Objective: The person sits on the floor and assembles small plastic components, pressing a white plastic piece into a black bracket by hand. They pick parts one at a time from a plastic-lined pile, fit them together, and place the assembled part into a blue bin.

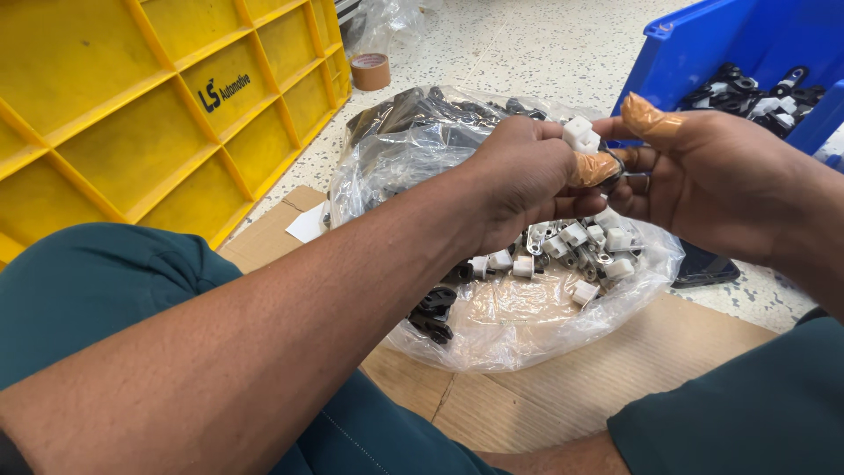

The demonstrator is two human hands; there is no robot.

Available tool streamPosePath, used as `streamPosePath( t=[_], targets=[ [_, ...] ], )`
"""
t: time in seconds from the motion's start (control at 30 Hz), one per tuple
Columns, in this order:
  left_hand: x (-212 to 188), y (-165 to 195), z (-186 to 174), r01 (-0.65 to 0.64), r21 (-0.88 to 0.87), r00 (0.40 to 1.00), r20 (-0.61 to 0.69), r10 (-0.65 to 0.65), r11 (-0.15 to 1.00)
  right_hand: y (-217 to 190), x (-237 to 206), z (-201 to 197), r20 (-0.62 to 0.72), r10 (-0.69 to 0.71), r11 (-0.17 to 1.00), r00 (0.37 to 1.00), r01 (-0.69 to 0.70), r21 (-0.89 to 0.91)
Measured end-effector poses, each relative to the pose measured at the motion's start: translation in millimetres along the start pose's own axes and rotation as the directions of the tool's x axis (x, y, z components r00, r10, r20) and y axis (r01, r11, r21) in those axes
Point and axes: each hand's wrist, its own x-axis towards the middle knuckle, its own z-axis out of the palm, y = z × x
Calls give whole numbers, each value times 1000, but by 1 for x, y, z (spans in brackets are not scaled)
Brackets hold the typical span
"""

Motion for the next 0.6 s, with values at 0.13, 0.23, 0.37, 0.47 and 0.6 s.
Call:
streamPosePath(
  t=[0.13,0.23,0.37,0.47,0.6],
  targets=[
    [-2,3,-2,32,12,1000,1,-32,999,13,8,-17,64,72,994,995,-77,75],
    [-2,5,1,60,21,998,-10,-60,998,27,22,-34,132,61,996,989,-52,-72],
    [0,11,-16,150,271,984,-139,-115,951,23,54,-83,148,3,921,989,-60,385],
    [2,12,-55,202,525,916,-401,31,827,11,72,-123,-92,156,623,984,-26,782],
    [15,-13,-89,260,785,878,-434,200,562,26,65,-122,-356,58,980,933,15,199]
  ],
)
